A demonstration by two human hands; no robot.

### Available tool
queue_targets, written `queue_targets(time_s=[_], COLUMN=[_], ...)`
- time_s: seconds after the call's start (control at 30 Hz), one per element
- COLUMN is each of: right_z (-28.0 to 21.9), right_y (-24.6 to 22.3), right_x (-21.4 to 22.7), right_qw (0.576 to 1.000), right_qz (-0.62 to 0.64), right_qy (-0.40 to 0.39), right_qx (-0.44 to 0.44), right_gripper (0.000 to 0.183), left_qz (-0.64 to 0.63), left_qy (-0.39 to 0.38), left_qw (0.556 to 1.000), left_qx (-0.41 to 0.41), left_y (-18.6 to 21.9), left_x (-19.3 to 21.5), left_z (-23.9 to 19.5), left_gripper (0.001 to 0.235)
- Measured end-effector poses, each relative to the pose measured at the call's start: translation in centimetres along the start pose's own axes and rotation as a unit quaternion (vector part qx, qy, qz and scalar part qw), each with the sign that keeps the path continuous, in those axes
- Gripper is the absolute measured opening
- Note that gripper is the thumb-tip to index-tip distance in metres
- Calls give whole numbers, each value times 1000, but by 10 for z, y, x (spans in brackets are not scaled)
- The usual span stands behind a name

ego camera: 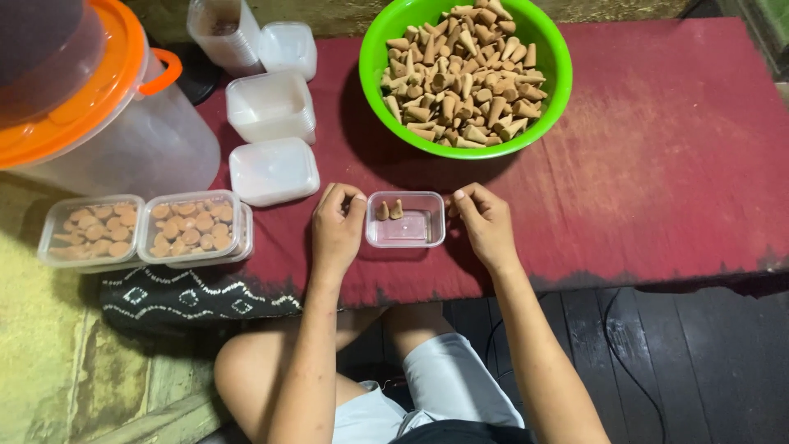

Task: Packing incense cones from a large green bowl into small clear plastic containers and arranging them neatly.

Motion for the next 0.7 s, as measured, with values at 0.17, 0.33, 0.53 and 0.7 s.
queue_targets(time_s=[0.17, 0.33, 0.53, 0.7], right_z=[-1, -1, 10, 23], right_y=[-1, 5, 28, -43], right_x=[1, 3, 30, 91], right_qw=[1000, 1000, 998, 988], right_qz=[-12, -25, 45, -28], right_qy=[0, 4, 52, 138], right_qx=[2, 3, -11, 62], right_gripper=[21, 21, 22, 21], left_qz=[6, 4, -11, 3], left_qy=[2, -1, 47, -26], left_qw=[1000, 1000, 999, 984], left_qx=[8, 8, -22, -177], left_y=[0, -2, 9, 108], left_x=[1, 1, 13, -14], left_z=[-1, -4, 0, 37], left_gripper=[7, 8, 12, 16])
Point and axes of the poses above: each hand's wrist, its own z-axis towards the middle knuckle, its own x-axis out of the back of the hand, y = z × x, the point moved 10 cm from there along z, towards the middle knuckle, and after that the axes turned 7 degrees about -x, right-handed, at the moved point
